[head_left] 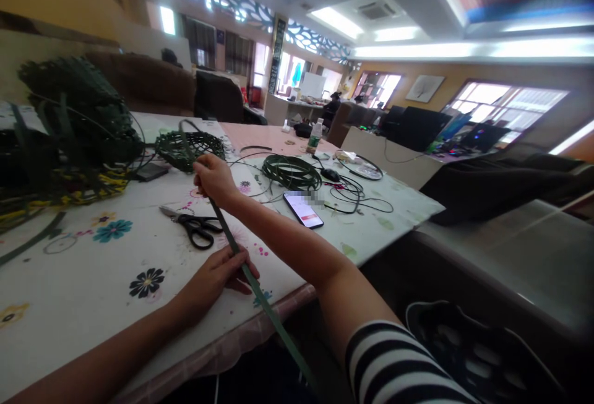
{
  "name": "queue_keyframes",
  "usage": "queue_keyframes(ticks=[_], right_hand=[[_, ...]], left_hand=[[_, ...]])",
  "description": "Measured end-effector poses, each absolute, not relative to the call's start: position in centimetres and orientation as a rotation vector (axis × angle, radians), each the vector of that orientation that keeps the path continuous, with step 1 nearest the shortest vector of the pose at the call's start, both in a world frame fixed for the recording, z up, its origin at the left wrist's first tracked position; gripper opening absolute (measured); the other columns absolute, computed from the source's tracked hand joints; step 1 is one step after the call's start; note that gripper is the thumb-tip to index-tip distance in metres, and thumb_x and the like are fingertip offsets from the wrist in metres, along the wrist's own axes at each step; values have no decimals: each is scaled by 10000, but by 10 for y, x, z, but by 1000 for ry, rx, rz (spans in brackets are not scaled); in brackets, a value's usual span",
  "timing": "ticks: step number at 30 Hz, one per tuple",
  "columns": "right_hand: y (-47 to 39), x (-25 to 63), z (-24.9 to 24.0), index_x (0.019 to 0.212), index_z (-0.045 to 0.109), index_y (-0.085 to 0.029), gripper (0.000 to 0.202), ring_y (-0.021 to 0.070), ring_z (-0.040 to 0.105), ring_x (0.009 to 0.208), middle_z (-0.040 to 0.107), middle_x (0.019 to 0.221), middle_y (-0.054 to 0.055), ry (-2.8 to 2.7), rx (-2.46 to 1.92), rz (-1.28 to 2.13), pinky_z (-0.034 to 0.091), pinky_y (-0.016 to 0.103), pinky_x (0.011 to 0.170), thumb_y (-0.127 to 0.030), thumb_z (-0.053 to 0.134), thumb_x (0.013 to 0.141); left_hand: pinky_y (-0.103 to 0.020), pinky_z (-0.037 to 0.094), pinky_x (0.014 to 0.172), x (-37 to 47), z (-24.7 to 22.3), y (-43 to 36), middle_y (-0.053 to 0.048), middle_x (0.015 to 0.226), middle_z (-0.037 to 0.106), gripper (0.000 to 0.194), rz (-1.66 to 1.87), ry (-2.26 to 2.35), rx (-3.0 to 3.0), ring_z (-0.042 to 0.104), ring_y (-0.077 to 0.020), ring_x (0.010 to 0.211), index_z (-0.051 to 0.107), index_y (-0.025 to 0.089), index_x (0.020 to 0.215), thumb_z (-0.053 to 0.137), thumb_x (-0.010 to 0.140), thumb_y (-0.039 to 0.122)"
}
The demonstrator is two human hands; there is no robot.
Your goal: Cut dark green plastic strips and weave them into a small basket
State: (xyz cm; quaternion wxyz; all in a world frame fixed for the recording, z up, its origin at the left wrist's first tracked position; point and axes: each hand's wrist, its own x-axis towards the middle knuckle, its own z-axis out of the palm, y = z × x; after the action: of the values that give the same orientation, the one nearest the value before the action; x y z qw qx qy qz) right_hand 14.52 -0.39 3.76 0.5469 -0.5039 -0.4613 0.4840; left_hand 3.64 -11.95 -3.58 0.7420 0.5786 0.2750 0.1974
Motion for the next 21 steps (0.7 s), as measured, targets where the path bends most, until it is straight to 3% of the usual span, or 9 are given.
queue_keyframes(ticks=[3, 6, 9, 11, 15, 21], right_hand=[[-35, 141, 23, 927, 518, -214, 79, 94, 468, 474, 519, 562, -93, -1188, -1266, 1087, 365, 195, 470, -196, 595, 928], [-85, 144, 3, 912, 608, -192, 176, 113, 545, 658, 585, 726, -47, -1293, -1278, 1031, 440, 213, 584, -282, 738, 832], [-142, 153, -12, 1215, 576, -220, 467, 127, 607, 727, 633, 919, -15, -1301, -1276, 1106, 486, 231, 622, -296, 757, 792], [-178, 161, -20, 1289, 521, -198, 506, 144, 646, 645, 652, 867, 1, -1186, -1283, 1436, 506, 257, 578, -339, 685, 832], [-239, 174, -38, 1123, 557, -154, 461, 127, 593, 457, 660, 646, -1, -1063, -1209, 1921, 441, 210, 468, -482, 666, 816], [-289, 190, -66, 929, 671, -104, 527, 57, 455, 420, 571, 536, -28, -1166, -1300, 1910, 334, 162, 438, -619, 657, 819]], left_hand=[[-323, 574, 605, 33, -32, -96, -52, 764, 675, 383, 622, 706, 1330, 646, -185, 658, 585, 150, 841, 647, 830, 528], [-309, 562, 599, 26, -27, -73, -26, 727, 653, 371, 802, 750, 1382, 634, -183, 645, 597, 158, 881, 693, 783, 502], [-281, 550, 603, 21, -23, -59, -24, 721, 647, 373, 854, 766, 1431, 635, -170, 646, 591, 155, 826, 699, 777, 508], [-289, 554, 578, 19, -22, -52, -30, 717, 649, 394, 886, 814, 1407, 631, -165, 610, 577, 150, 801, 665, 794, 534], [-306, 571, 572, 14, -21, -27, -21, 722, 654, 317, 1036, 869, 1301, 626, -156, 579, 557, 152, 839, 652, 808, 453], [-242, 517, 532, -16, -16, 25, 10, 674, 598, 120, 1314, 983, 1073, 560, -120, 552, 582, 151, 860, 603, 874, 268]])
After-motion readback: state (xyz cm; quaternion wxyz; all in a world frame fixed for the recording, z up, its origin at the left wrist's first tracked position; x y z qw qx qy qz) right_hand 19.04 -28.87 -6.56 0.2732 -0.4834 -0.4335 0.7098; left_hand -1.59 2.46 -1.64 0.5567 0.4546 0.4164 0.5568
